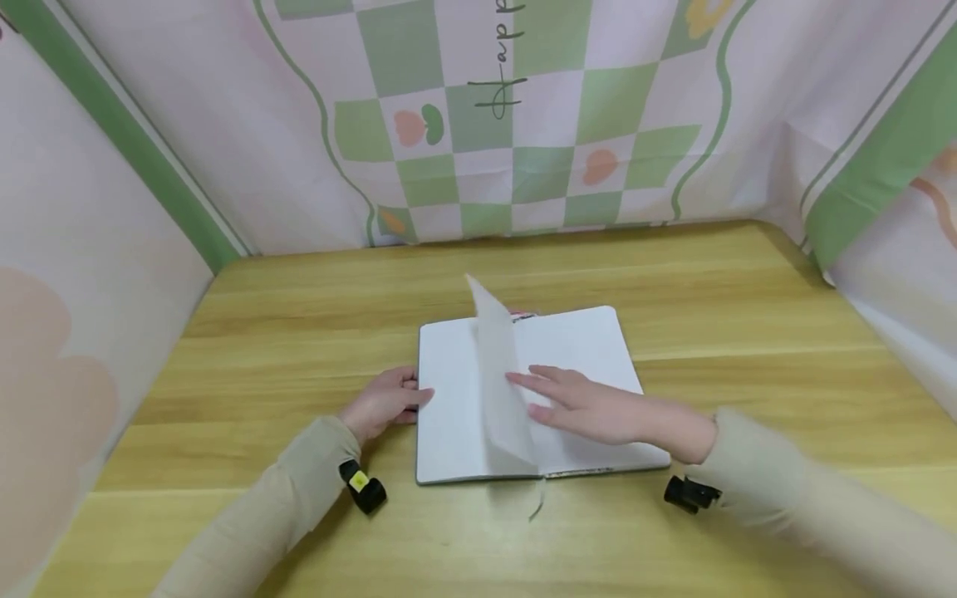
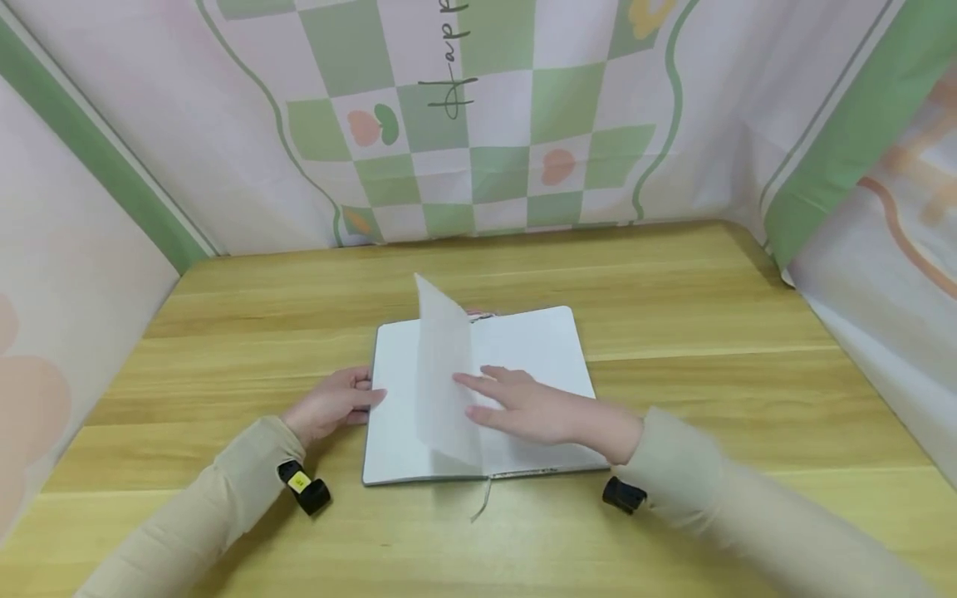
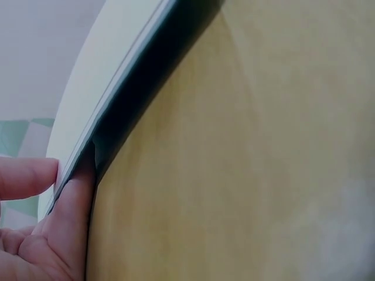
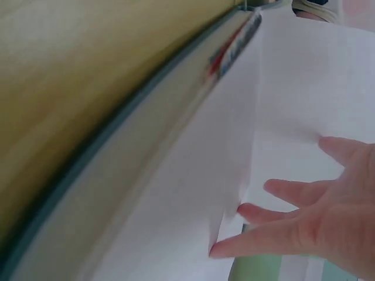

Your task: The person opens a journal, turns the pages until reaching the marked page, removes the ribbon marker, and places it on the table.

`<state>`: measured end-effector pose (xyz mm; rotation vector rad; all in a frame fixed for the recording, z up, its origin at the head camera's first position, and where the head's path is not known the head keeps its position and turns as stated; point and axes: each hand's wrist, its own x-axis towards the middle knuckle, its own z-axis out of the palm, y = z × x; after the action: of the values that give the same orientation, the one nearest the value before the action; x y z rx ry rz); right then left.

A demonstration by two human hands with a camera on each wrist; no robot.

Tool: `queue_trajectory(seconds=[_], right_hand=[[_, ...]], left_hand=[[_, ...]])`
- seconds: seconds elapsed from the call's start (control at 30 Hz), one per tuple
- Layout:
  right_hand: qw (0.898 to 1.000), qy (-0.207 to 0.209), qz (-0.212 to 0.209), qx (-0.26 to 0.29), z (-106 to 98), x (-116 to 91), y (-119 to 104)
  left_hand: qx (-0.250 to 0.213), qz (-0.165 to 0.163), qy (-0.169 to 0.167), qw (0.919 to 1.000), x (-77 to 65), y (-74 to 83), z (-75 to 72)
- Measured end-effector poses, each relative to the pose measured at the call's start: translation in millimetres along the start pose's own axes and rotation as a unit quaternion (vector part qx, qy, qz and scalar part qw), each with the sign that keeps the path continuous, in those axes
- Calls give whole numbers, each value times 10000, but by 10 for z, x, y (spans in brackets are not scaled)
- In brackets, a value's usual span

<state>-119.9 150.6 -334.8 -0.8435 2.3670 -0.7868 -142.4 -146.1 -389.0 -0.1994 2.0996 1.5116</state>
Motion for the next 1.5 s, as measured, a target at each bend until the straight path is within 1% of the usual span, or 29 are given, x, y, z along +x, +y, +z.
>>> queue_trajectory(seconds=[0.13,0.27,0.4,0.5,0.53,0.6,0.73,0.83,1.0,1.1,1.23,1.4,1.5], right_hand=[[9973,-463,323,-477,95,36,-37],[9911,-708,434,-1038,173,66,-68],[9863,-714,403,-1434,213,89,-79],[9844,-645,358,-1597,228,98,-83],[9839,-616,331,-1647,237,101,-82],[9833,-569,290,-1703,252,105,-89],[9814,-544,293,-1818,263,108,-108],[9801,-621,360,-1849,237,107,-112],[9796,-787,235,-1831,171,90,-65],[9779,-793,95,-1935,131,86,-22],[9758,-819,15,-2028,66,102,47],[9773,-850,36,-1939,-48,148,147],[9779,-763,198,-1938,-111,171,230]], left_hand=[[-107,-10,-19,9999,-2,-19,19],[-331,67,-83,9994,12,-42,20],[-704,62,-94,9975,41,-45,4],[-1014,18,-159,9947,46,-43,-9],[-1044,6,-176,9944,42,-46,-13],[-931,-58,-147,9955,28,-43,-17],[-412,-130,-77,9990,2,-35,-24],[-187,-70,-119,9997,-1,-32,-21],[-116,-53,-104,9999,22,-34,4],[-96,-75,-68,9999,27,-20,5],[-52,-73,-29,10000,27,-19,-1],[-43,-12,1,10000,9,-32,2],[-66,26,-21,10000,-5,-32,14]])
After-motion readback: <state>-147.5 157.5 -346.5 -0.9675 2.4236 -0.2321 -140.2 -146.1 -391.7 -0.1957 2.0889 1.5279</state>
